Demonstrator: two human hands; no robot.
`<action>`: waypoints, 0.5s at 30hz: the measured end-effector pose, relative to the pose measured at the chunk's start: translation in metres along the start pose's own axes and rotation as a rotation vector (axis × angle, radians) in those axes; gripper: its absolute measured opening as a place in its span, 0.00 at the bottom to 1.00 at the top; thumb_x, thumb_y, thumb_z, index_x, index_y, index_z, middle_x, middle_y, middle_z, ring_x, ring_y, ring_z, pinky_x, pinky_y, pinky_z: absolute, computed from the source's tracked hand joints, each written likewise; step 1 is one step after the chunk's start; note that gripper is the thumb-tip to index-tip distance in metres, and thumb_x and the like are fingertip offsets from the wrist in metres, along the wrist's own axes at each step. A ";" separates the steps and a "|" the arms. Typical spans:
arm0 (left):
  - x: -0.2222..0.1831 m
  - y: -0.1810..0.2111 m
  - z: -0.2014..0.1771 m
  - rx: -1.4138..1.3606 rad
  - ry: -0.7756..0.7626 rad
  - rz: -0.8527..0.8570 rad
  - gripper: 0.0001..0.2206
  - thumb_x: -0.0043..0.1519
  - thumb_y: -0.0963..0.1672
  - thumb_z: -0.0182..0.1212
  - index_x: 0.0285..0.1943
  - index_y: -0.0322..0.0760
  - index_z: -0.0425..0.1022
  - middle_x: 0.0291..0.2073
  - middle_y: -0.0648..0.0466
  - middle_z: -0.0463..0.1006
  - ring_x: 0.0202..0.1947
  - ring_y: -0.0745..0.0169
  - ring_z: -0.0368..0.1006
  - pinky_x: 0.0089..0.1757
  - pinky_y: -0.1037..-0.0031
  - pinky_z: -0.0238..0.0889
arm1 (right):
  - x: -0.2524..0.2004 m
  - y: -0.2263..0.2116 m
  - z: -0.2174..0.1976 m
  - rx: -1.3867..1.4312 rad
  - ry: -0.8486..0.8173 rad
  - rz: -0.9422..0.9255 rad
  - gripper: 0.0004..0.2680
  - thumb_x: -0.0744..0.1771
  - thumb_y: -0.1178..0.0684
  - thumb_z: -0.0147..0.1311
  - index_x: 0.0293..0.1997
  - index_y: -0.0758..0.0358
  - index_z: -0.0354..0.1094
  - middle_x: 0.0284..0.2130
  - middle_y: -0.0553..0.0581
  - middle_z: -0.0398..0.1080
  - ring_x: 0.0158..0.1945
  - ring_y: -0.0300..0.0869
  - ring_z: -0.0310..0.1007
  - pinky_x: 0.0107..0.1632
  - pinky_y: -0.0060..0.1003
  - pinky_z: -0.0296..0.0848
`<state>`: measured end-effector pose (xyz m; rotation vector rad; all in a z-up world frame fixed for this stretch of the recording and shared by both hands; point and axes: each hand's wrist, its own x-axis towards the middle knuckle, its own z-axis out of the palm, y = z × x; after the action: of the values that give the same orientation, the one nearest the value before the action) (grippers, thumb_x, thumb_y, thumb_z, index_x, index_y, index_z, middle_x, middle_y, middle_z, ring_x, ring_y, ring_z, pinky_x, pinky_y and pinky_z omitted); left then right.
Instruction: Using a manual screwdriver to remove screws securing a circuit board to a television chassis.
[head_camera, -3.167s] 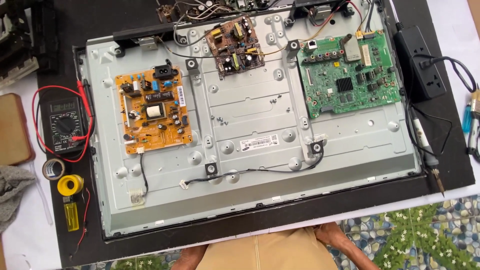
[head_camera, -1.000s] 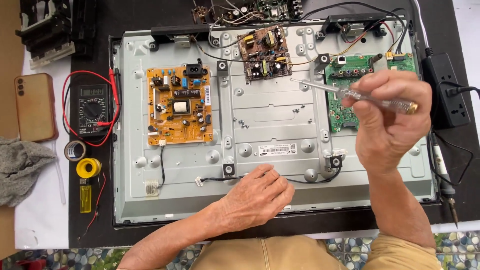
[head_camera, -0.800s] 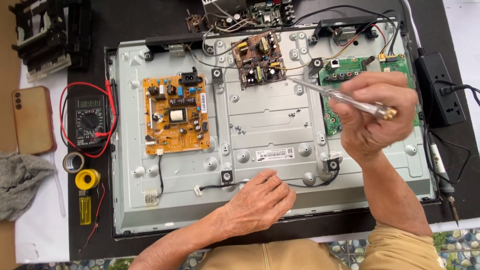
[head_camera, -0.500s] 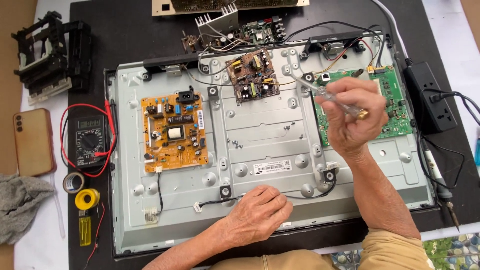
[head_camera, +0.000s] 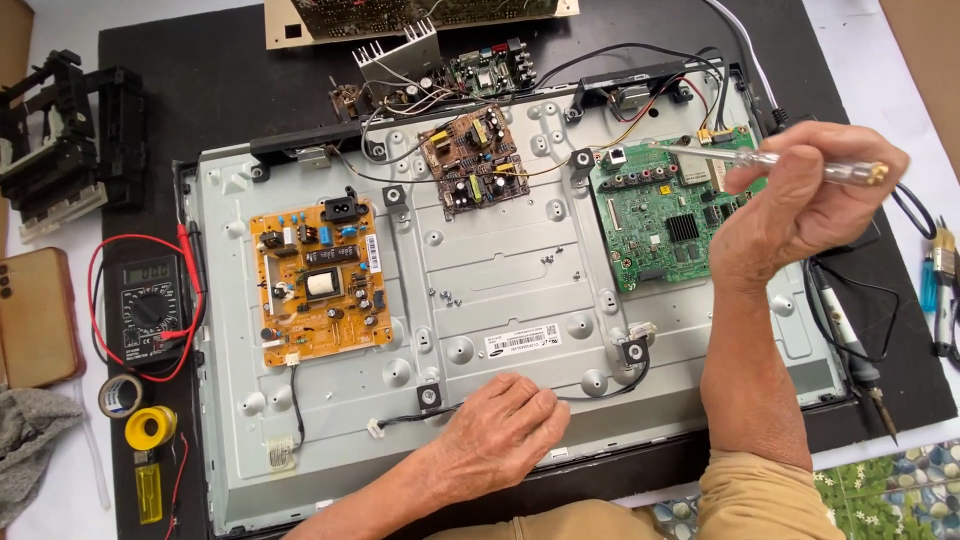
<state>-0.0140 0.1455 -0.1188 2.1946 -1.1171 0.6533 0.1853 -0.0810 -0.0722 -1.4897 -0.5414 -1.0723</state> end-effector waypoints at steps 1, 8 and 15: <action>0.003 -0.003 -0.005 0.000 0.002 -0.002 0.05 0.68 0.34 0.50 0.47 0.23 0.72 0.35 0.44 0.70 0.32 0.51 0.65 0.37 0.65 0.64 | 0.000 0.000 -0.005 0.001 -0.003 0.000 0.08 0.76 0.50 0.49 0.48 0.63 0.55 0.35 0.64 0.64 0.19 0.47 0.62 0.24 0.36 0.60; 0.046 -0.021 -0.008 0.371 -0.364 -0.100 0.34 0.60 0.58 0.64 0.65 0.29 0.67 0.59 0.41 0.70 0.58 0.48 0.67 0.54 0.59 0.66 | 0.001 0.018 -0.024 -0.068 0.038 0.001 0.07 0.76 0.53 0.48 0.48 0.64 0.55 0.32 0.66 0.64 0.17 0.43 0.57 0.21 0.33 0.60; 0.087 -0.048 0.074 0.352 -0.465 -0.127 0.44 0.62 0.67 0.44 0.73 0.30 0.60 0.74 0.37 0.58 0.73 0.42 0.55 0.65 0.50 0.56 | 0.014 0.029 -0.039 -0.096 0.102 -0.075 0.09 0.76 0.49 0.44 0.48 0.64 0.57 0.32 0.63 0.63 0.16 0.44 0.48 0.21 0.35 0.56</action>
<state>0.0839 0.0701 -0.1283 2.7929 -1.1339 0.3032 0.2037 -0.1277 -0.0782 -1.4984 -0.4832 -1.2403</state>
